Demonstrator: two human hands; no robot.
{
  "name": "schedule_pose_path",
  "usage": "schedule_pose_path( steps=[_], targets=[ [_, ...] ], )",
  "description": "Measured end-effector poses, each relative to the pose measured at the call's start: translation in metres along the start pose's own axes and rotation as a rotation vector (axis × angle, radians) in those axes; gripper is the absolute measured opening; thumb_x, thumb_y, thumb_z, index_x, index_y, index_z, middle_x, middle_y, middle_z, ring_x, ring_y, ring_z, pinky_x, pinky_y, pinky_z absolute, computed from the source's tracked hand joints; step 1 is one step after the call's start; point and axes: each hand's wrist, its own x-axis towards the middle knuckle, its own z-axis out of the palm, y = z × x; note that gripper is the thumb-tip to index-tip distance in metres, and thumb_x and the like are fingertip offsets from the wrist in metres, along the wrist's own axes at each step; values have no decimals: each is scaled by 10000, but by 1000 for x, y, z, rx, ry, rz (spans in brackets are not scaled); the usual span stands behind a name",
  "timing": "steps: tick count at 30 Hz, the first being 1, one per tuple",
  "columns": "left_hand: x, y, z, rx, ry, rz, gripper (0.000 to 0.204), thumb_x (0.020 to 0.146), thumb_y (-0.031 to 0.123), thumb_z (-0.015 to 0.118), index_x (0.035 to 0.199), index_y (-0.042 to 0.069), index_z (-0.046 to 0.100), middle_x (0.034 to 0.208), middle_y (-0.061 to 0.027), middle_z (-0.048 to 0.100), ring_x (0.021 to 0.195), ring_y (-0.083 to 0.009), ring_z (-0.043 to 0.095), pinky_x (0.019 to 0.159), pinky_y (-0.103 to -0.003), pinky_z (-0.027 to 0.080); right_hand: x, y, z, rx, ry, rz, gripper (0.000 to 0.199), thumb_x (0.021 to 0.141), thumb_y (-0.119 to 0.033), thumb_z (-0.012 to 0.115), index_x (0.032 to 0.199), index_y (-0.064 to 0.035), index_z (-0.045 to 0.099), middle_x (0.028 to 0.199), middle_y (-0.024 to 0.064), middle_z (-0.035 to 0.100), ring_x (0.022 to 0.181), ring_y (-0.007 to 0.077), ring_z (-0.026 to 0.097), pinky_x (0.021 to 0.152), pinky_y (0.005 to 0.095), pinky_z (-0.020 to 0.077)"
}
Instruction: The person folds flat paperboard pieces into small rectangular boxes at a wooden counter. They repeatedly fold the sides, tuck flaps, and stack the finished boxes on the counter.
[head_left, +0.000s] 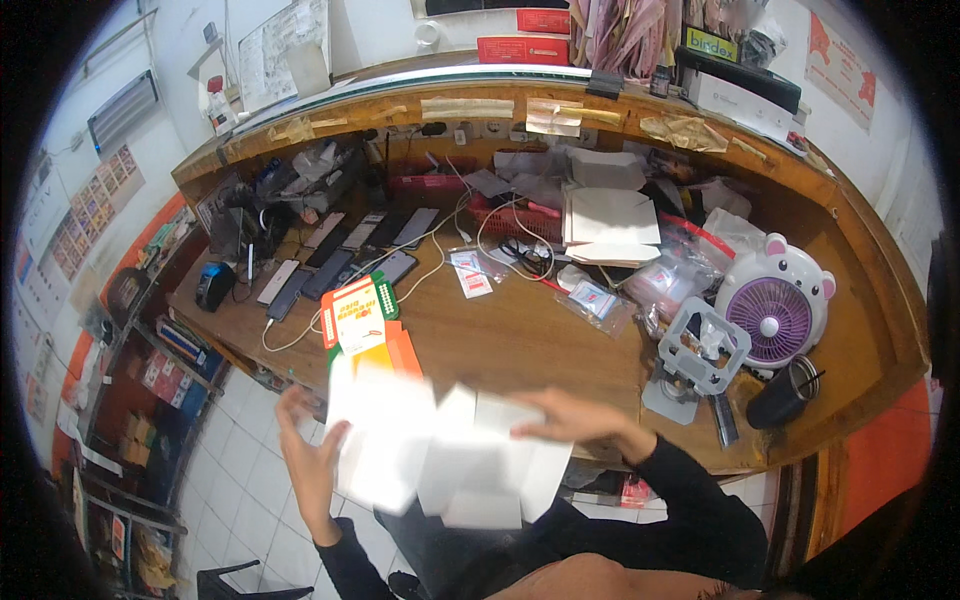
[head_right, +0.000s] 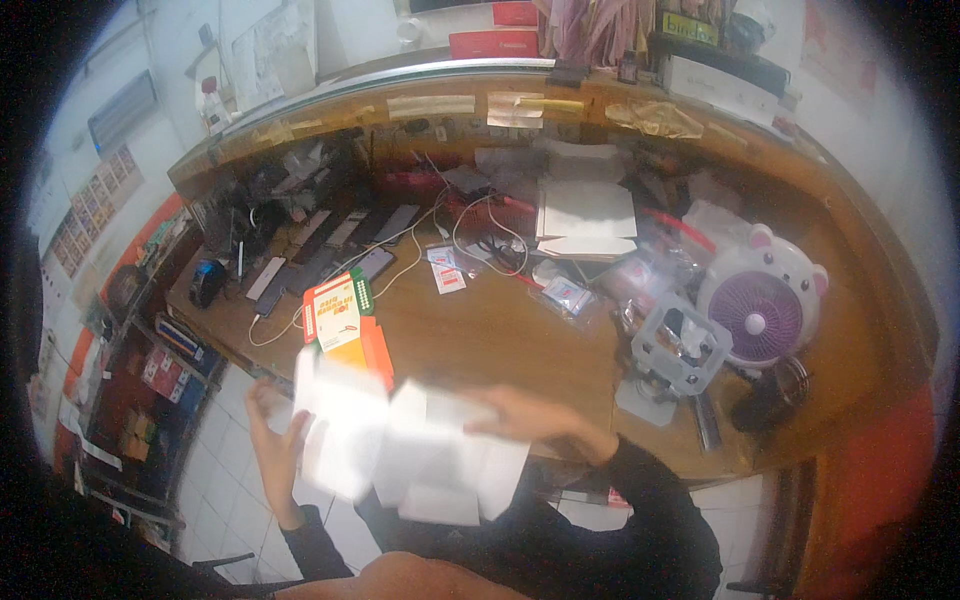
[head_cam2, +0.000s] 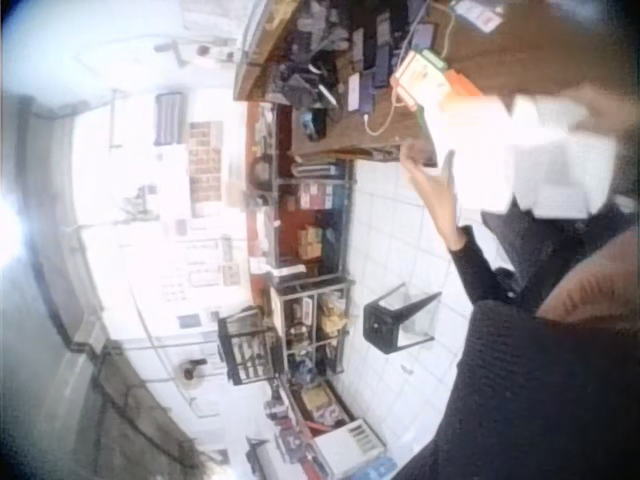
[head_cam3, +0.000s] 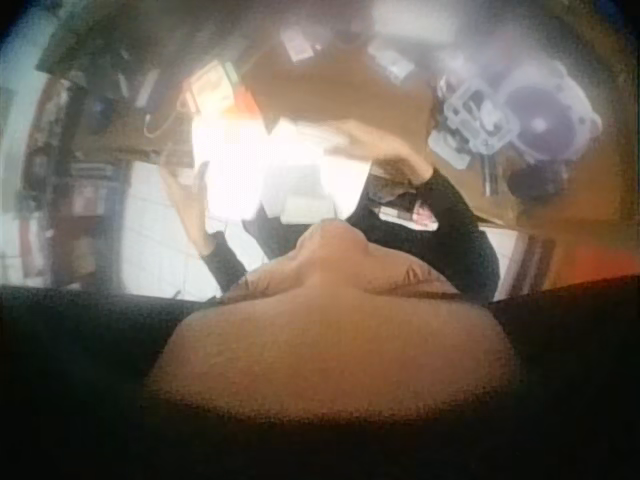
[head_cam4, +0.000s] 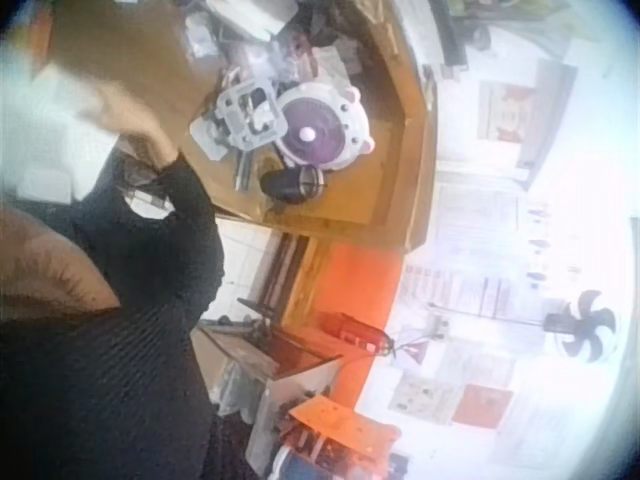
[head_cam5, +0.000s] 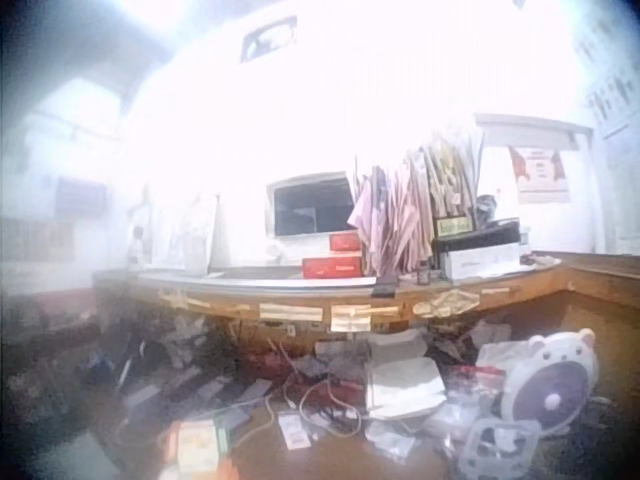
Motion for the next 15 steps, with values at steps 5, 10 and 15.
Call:
schedule_pose_path(
  steps=[5, 10, 15],
  targets=[
    [-16, -2, -13, 183, 194, 124, 542, 830, 102, 671, 1326, 23, 466, 1294, -158, 556, 1230, -305, 500, 1047, -412, 336, 53, 55, -90, 96, 666, 99, 561, 890, -210, 690, 1347, 34, 474, 1139, 129, 638, 959, 171, 623, 831, 326, 522],
    [-59, -43, -22, 83, 61, -50, 393, 901, 92, 579, 1278, 13, 507, 1240, -156, 586, 1172, -296, 538, 1025, -400, 370, 56, 130, -226, -3, 1358, 5, 443, 873, -114, 702, 1265, 22, 548, 1115, 113, 651, 965, 184, 623, 832, 326, 517],
    [-107, -84, -48, -35, 68, -311, 294, 1000, 143, 467, 1255, 6, 518, 1237, -143, 565, 1171, -246, 525, 1038, -384, 386, 8, 182, -315, -137, 1350, 162, 526, 795, -198, 763, 1194, 88, 573, 1107, 176, 671, 977, 218, 636, 862, 331, 491]
  ],
)
